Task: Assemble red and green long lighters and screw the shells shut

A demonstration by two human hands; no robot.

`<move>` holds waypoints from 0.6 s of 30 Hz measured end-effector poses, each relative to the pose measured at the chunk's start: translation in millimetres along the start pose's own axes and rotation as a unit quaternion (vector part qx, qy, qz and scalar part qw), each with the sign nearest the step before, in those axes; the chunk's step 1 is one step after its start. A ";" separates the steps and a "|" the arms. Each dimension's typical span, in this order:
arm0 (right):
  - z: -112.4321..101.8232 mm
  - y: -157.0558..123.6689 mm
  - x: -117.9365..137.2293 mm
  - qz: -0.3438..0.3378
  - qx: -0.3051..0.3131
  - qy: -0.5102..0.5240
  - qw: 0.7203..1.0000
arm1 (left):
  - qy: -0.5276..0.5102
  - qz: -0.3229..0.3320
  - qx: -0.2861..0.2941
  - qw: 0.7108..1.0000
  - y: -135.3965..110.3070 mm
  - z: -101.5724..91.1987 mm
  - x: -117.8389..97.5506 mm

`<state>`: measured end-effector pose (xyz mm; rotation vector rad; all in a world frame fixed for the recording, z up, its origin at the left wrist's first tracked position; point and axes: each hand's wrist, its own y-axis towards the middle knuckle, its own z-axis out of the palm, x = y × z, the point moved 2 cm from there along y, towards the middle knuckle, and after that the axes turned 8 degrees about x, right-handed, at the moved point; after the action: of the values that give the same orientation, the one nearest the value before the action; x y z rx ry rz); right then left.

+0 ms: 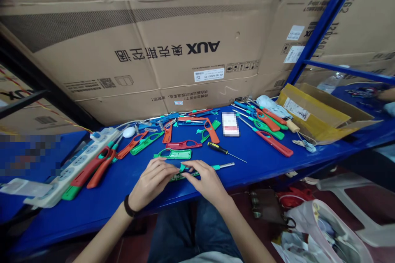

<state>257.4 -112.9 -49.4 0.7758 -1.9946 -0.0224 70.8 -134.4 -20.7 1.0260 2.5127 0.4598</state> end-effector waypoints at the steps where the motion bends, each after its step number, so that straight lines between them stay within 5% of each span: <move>1: 1.2 0.3 0.3 -0.004 0.003 0.002 1.000 | -0.007 -0.005 -0.012 1.000 -3.1 1.5 -0.6; 8: 2.9 2.1 0.0 -0.003 -0.005 0.014 1.000 | -0.045 -0.031 -0.100 0.994 -9.3 5.3 -2.7; 18: 6.6 3.1 -0.2 -0.003 0.001 0.010 1.000 | -0.061 -0.085 -0.108 0.989 -17.8 17.3 -1.4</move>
<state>250.7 -112.3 -52.1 0.7804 -1.9737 -0.0170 69.2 -144.8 -43.3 0.7288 2.3552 0.5844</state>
